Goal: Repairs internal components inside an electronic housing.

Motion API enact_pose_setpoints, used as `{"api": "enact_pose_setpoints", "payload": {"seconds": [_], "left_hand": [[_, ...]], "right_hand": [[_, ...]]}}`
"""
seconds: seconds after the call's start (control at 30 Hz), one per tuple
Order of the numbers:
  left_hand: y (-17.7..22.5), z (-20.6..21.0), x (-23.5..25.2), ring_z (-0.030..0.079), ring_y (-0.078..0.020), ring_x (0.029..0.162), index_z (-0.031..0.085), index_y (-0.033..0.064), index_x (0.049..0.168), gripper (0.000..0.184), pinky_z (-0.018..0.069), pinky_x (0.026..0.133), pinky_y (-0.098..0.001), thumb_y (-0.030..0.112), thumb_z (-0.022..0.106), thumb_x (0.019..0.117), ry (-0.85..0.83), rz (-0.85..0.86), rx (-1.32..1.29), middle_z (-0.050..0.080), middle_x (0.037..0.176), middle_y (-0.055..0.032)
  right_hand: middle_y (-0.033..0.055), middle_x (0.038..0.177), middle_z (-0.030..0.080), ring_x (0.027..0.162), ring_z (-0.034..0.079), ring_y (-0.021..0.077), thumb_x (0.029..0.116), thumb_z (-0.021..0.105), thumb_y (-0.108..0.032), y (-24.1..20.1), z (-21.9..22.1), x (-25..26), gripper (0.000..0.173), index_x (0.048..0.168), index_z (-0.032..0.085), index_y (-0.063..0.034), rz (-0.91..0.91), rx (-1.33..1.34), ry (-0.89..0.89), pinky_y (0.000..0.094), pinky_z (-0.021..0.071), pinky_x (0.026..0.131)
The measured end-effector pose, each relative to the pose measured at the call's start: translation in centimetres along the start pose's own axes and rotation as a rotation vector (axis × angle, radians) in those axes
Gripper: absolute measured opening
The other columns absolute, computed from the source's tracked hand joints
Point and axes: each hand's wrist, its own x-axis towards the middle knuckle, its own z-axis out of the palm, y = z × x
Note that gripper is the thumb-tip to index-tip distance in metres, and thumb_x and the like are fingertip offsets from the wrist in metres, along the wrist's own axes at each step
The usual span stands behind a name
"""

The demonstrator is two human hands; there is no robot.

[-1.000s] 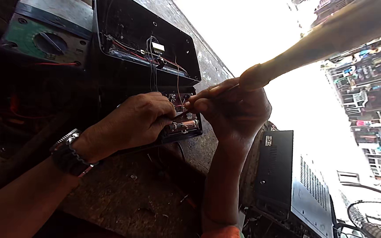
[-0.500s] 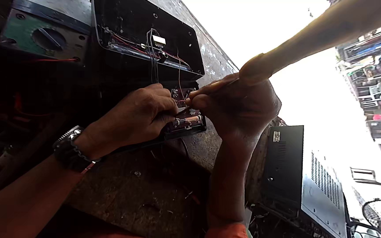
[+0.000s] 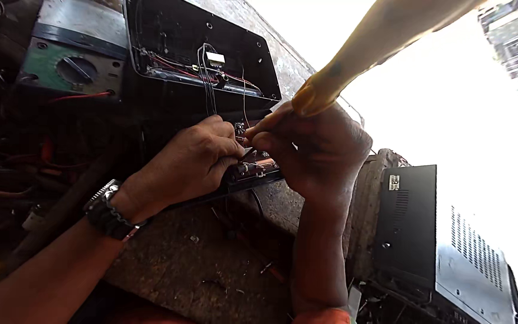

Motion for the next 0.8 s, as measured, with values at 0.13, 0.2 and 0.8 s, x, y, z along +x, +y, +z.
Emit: {"api": "enact_pose_setpoints", "payload": {"seconds": [0.13,0.2,0.8], "left_hand": [[-0.06,0.02,0.14,0.055,-0.0178,0.087,0.078,0.0078,0.094,0.018,0.0446,0.075,-0.0314,0.007,0.060,0.0964,0.003,0.002,0.002,0.059,0.087,-0.0027],[-0.08,0.08,0.51,0.055,-0.0153,0.086,0.079,0.0097,0.093,0.018,0.0448,0.074,-0.0287,0.009,0.061,0.0962,0.003,-0.023,0.012,0.059,0.085,-0.0005],[0.00,0.43,0.24,0.055,-0.0183,0.087,0.077,0.0081,0.095,0.020,0.0447,0.075,-0.0321,0.013,0.059,0.0994,0.028,0.005,0.042,0.059,0.085,-0.0020]], "right_hand": [[0.0158,0.094,0.073,0.082,0.076,0.0221,0.0871,0.072,0.009,0.04,-0.06,0.03,0.023,0.107,0.060,0.0095,0.000,0.012,-0.008,0.0354,0.0672,0.072],[0.0154,0.095,0.073,0.082,0.076,0.0218,0.0874,0.072,0.009,0.03,-0.13,0.03,0.023,0.107,0.060,0.0092,0.011,0.021,-0.011,0.0349,0.0673,0.071],[0.0112,0.085,0.076,0.074,0.076,0.0190,0.0794,0.083,0.006,0.70,-0.41,0.16,0.030,0.098,0.060,0.0008,-0.023,0.026,0.040,0.0332,0.0672,0.067]]}}
